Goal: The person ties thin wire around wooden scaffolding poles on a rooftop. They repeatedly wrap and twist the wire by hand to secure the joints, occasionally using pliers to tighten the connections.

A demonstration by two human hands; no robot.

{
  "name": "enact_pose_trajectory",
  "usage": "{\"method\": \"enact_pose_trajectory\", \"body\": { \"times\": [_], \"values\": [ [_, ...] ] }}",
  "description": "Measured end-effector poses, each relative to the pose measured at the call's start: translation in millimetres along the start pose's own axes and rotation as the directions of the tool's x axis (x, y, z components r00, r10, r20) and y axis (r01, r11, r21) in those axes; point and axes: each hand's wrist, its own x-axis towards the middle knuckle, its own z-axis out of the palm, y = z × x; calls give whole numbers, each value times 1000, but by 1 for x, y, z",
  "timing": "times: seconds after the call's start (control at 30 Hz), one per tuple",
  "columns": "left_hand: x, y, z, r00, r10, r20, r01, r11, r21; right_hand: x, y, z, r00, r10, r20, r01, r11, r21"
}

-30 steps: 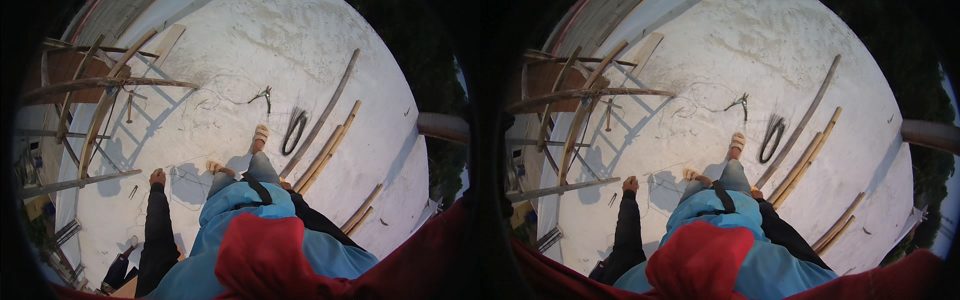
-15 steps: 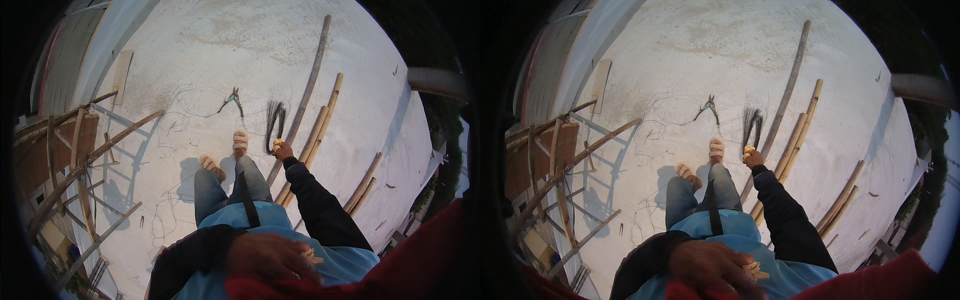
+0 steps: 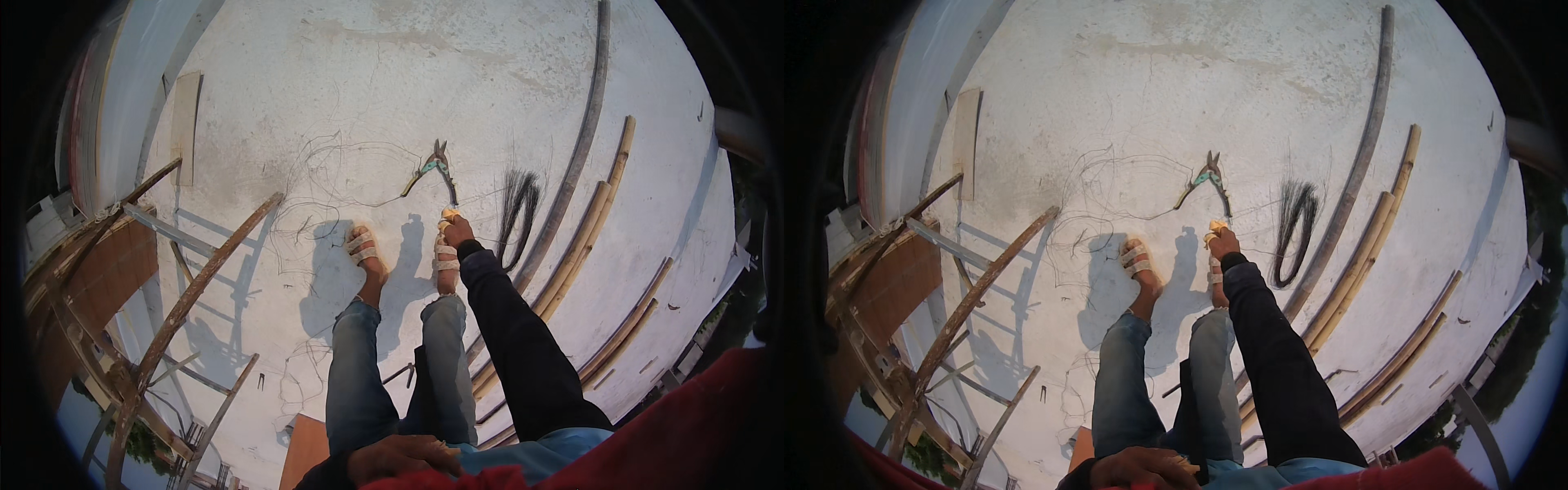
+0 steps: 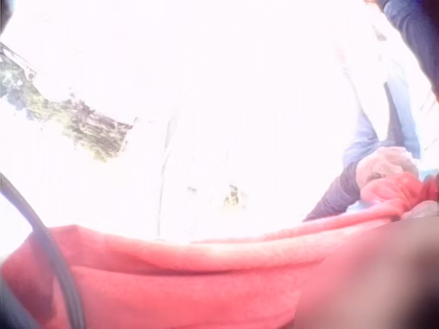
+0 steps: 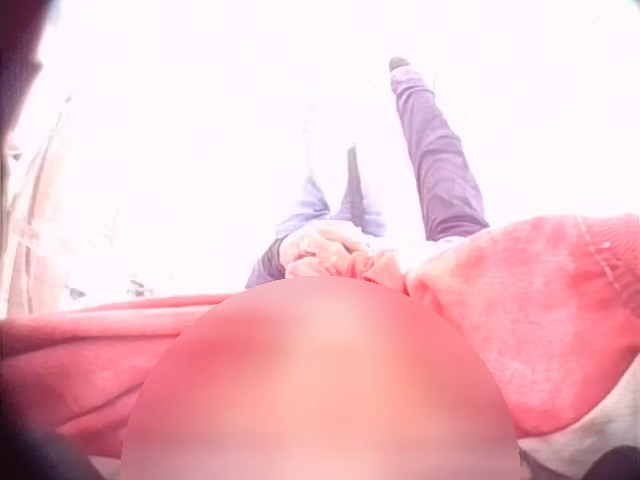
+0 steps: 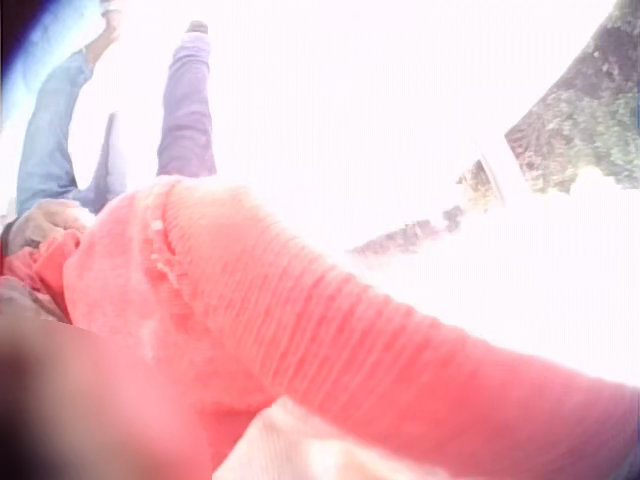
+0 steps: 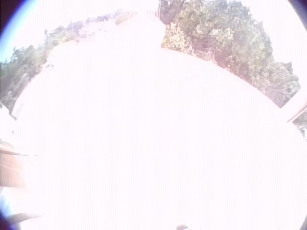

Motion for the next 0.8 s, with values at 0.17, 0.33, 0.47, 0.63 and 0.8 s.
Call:
{"method": "enact_pose_trajectory", "body": {
  "times": [0.17,0.33,0.47,0.63,0.8],
  "values": [
    [-17,-42,-70,968,68,-242,-86,994,-64,163,-47,58,944,-108,-311,65,987,-147],
    [-32,-68,-93,885,194,-424,-226,974,-26,229,-56,102,984,-92,-151,101,993,54],
    [-36,-66,-65,819,320,-477,-359,933,9,149,-74,131,958,-279,-62,280,869,407],
    [-37,-43,11,666,598,-447,-624,774,106,-60,-174,67,937,-350,-5,258,681,685],
    [-72,4,80,851,513,-113,-514,858,23,-250,-295,-81,681,-702,-209,652,451,610]
  ]
}}
